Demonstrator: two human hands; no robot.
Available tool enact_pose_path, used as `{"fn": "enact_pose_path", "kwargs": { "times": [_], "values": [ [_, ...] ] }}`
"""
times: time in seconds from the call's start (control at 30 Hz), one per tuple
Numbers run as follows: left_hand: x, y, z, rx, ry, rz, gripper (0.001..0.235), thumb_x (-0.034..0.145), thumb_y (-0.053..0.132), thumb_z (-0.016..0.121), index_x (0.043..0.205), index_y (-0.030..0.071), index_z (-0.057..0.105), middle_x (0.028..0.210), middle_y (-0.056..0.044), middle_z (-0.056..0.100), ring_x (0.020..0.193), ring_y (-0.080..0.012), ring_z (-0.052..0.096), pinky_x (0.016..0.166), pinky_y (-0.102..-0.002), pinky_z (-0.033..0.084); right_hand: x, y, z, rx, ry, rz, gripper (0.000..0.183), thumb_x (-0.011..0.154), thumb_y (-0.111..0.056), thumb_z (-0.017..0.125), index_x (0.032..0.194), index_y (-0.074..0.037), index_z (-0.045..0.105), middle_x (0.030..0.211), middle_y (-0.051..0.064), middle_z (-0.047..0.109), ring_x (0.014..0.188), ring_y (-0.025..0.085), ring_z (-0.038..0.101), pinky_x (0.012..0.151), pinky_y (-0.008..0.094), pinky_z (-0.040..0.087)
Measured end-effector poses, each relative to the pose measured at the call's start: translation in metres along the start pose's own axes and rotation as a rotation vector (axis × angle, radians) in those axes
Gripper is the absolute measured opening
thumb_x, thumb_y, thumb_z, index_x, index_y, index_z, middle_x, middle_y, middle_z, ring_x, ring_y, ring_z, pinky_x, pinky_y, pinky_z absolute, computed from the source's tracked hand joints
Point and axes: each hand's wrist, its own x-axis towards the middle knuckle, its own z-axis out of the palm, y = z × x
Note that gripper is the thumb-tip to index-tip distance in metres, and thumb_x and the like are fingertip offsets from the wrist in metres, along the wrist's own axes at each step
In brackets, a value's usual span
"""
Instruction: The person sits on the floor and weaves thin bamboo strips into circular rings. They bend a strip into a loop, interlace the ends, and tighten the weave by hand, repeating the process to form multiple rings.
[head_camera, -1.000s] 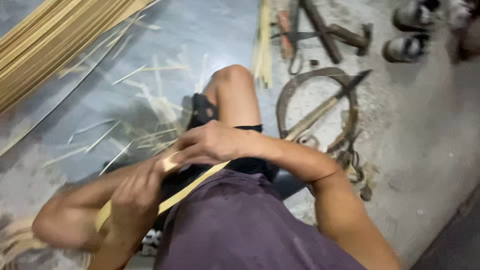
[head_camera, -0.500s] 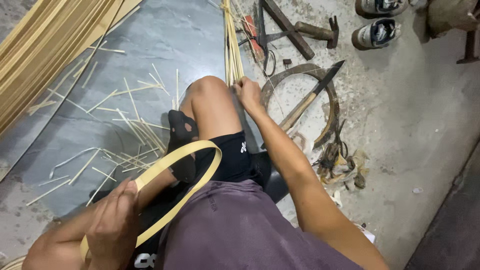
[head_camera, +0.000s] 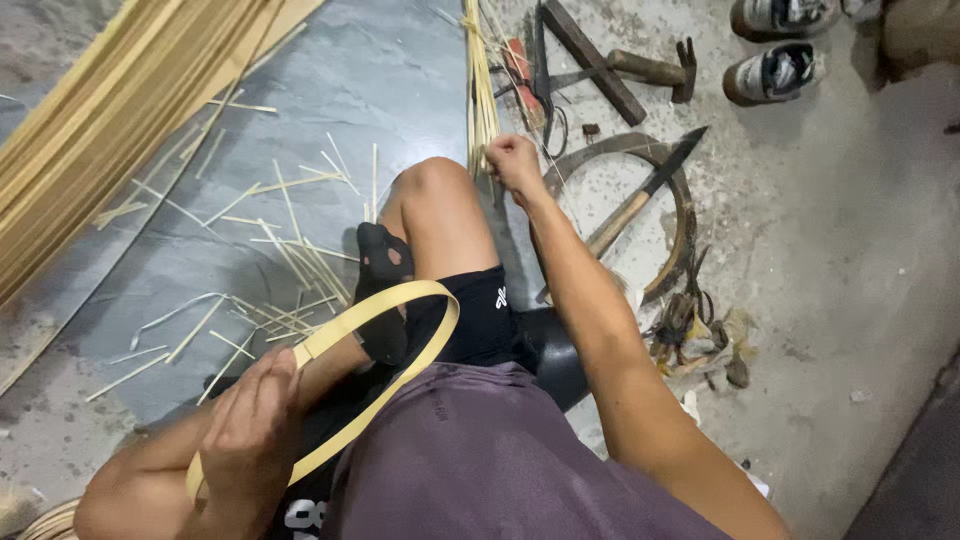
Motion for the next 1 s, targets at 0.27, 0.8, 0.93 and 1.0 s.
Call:
{"fn": "enact_pose_path", "kwargs": {
  "times": [0.27, 0.8, 0.93, 1.0],
  "values": [
    [-0.003, 0.004, 0.005, -0.108, 0.035, 0.059, 0.031, 0.1, 0.004, 0.061, 0.13, -0.004, 0.059, 0.122, -0.022, 0.069, 0.109, -0.0357, 0.07, 0.092, -0.043, 0.057, -0.101, 0.004, -0.063, -1.273, -0.675, 0.141, 0.017, 0.094, -0.017, 0.071, 0.093, 0.0, 0.073, 0.074, 0.01, 0.069, 0.065, 0.018, 0.063, 0.057, 0.036, 0.051],
    [0.012, 0.012, -0.009, -0.123, 0.01, 0.092, 0.031, 0.091, -0.001, 0.063, 0.122, -0.002, 0.067, 0.119, -0.018, 0.071, 0.104, -0.0336, 0.072, 0.09, -0.042, 0.058, -0.29, -0.191, 0.057, -0.018, -0.592, -0.819, 0.013, 0.097, -0.005, 0.076, 0.108, -0.012, 0.073, 0.106, 0.007, 0.074, 0.095, 0.019, 0.076, 0.082, 0.03, 0.067],
    [0.005, 0.019, -0.003, -0.04, 0.021, 0.102, 0.03, 0.096, 0.001, 0.061, 0.125, -0.006, 0.066, 0.123, -0.022, 0.071, 0.103, -0.0344, 0.072, 0.088, -0.042, 0.057, -0.298, -0.218, 0.104, -0.116, -0.658, -1.19, 0.014, 0.088, -0.004, 0.08, 0.1, -0.003, 0.072, 0.111, 0.011, 0.071, 0.101, 0.026, 0.072, 0.087, 0.038, 0.062],
    [0.003, 0.02, -0.003, -0.038, 0.072, 0.112, 0.034, 0.096, 0.002, 0.059, 0.129, -0.007, 0.064, 0.125, -0.022, 0.07, 0.107, -0.0349, 0.072, 0.093, -0.042, 0.057, -0.3, -0.222, 0.106, -0.229, -0.644, -1.299, 0.016, 0.083, -0.006, 0.081, 0.097, -0.004, 0.074, 0.106, 0.01, 0.069, 0.098, 0.028, 0.069, 0.084, 0.041, 0.058]
  ]
}}
